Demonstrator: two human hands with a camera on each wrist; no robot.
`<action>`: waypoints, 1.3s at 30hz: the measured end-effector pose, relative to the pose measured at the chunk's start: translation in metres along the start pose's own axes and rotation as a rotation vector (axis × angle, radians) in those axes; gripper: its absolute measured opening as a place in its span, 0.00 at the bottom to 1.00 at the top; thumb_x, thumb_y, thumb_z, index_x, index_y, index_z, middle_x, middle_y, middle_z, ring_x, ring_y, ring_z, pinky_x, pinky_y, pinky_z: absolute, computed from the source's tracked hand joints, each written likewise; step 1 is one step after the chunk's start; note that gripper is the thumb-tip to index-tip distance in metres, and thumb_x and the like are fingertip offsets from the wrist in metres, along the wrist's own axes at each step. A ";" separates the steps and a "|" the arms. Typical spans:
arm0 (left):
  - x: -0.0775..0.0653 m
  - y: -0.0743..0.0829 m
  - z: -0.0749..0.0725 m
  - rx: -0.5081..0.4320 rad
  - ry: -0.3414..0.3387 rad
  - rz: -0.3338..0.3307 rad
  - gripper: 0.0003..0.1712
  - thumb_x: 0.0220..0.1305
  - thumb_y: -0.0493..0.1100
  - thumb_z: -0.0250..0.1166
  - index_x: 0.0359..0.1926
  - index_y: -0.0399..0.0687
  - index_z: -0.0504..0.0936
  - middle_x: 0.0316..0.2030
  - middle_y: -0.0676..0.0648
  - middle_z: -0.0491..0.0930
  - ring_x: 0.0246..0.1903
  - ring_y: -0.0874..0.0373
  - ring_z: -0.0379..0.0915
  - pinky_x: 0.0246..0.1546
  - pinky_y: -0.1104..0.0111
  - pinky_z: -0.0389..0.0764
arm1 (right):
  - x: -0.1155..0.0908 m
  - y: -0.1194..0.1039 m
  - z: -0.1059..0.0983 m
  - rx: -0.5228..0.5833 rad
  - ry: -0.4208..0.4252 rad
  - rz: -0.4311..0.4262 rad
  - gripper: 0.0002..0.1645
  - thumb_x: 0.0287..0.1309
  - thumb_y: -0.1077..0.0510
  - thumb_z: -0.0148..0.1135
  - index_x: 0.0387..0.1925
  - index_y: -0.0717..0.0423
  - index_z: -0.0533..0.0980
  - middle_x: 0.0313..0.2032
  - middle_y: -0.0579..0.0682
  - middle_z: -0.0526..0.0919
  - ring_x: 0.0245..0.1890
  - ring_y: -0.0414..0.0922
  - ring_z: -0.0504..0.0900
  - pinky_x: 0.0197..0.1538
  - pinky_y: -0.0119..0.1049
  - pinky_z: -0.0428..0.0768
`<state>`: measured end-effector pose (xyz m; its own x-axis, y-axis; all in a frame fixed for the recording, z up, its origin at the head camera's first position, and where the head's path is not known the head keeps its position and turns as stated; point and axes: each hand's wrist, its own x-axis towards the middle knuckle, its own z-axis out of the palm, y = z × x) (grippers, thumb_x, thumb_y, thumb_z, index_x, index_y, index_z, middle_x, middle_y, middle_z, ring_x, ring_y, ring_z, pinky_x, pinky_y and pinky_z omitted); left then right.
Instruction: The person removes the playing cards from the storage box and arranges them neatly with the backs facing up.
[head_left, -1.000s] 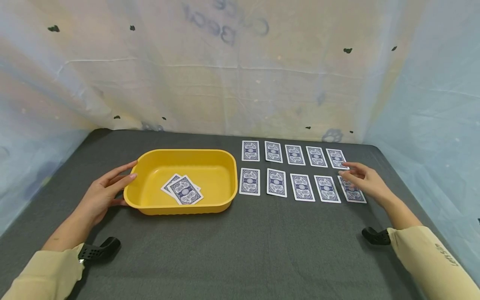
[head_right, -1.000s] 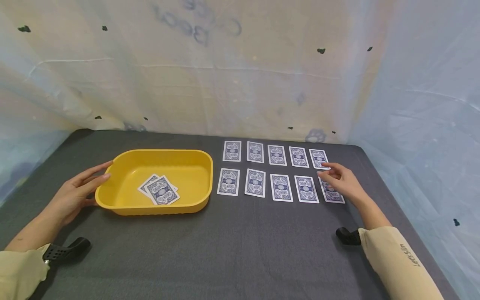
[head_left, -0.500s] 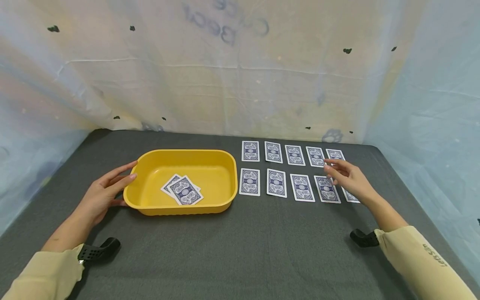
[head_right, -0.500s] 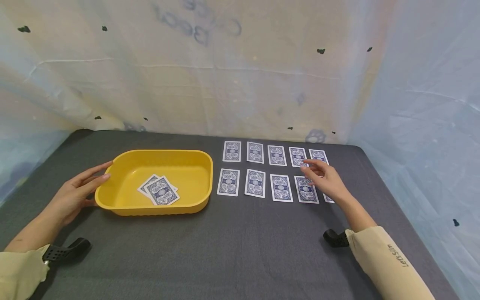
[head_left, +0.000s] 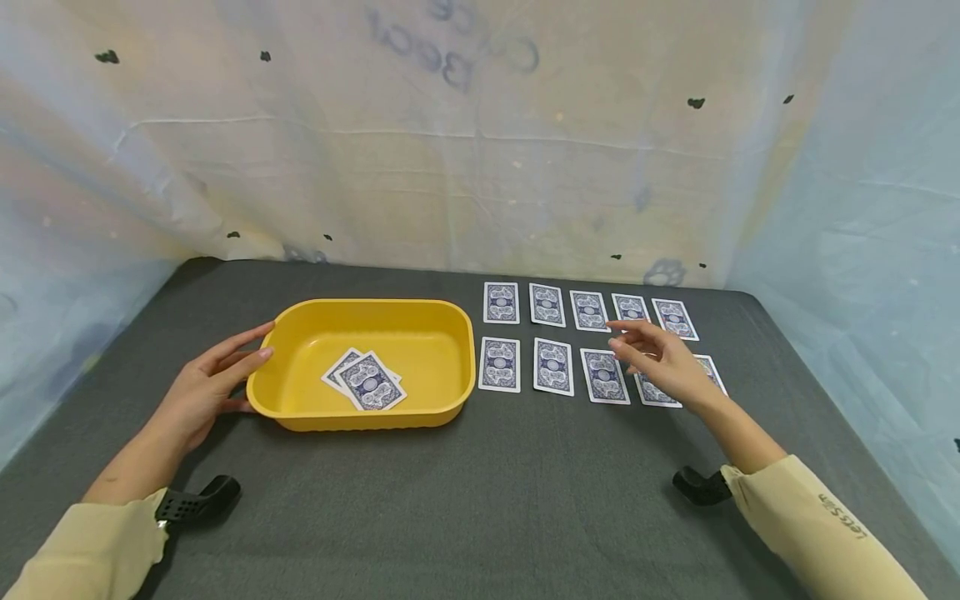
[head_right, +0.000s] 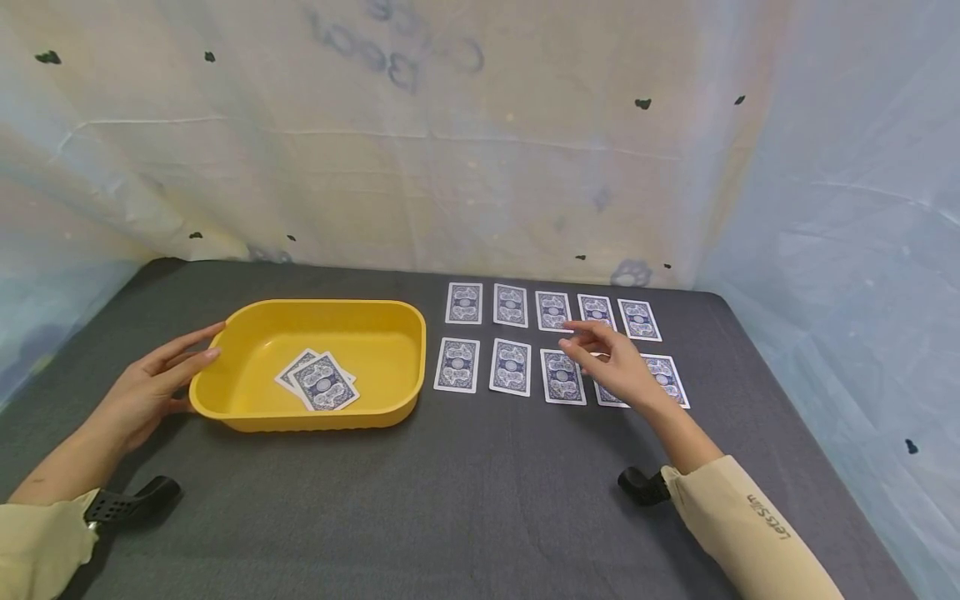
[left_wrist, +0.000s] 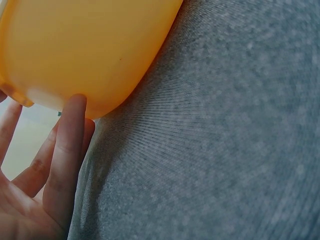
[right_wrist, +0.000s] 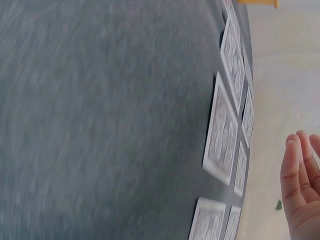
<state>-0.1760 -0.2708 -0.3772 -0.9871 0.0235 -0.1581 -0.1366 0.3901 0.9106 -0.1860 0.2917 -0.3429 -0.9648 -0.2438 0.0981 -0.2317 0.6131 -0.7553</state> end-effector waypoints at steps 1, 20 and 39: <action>0.000 0.000 0.000 0.000 -0.001 0.001 0.35 0.67 0.62 0.55 0.72 0.71 0.56 0.45 0.71 0.67 0.37 0.75 0.73 0.33 0.67 0.83 | 0.001 -0.002 0.002 0.003 -0.003 -0.004 0.26 0.68 0.52 0.54 0.63 0.60 0.69 0.47 0.60 0.77 0.41 0.44 0.81 0.41 0.39 0.82; 0.000 -0.001 0.000 0.016 0.006 0.003 0.36 0.66 0.63 0.55 0.72 0.71 0.56 0.49 0.67 0.66 0.38 0.74 0.72 0.33 0.67 0.83 | 0.015 -0.030 0.030 0.124 -0.047 -0.098 0.24 0.66 0.58 0.58 0.62 0.59 0.70 0.45 0.56 0.77 0.42 0.45 0.82 0.42 0.45 0.82; 0.000 0.002 0.001 0.003 0.009 -0.006 0.36 0.65 0.64 0.56 0.72 0.71 0.57 0.46 0.68 0.68 0.37 0.73 0.73 0.33 0.67 0.83 | 0.032 -0.059 0.063 0.195 -0.136 -0.177 0.25 0.63 0.60 0.61 0.61 0.59 0.71 0.44 0.55 0.79 0.44 0.49 0.80 0.45 0.41 0.81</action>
<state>-0.1759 -0.2687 -0.3758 -0.9870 0.0124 -0.1601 -0.1424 0.3934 0.9083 -0.1954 0.2006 -0.3357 -0.8832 -0.4403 0.1617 -0.3538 0.3990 -0.8460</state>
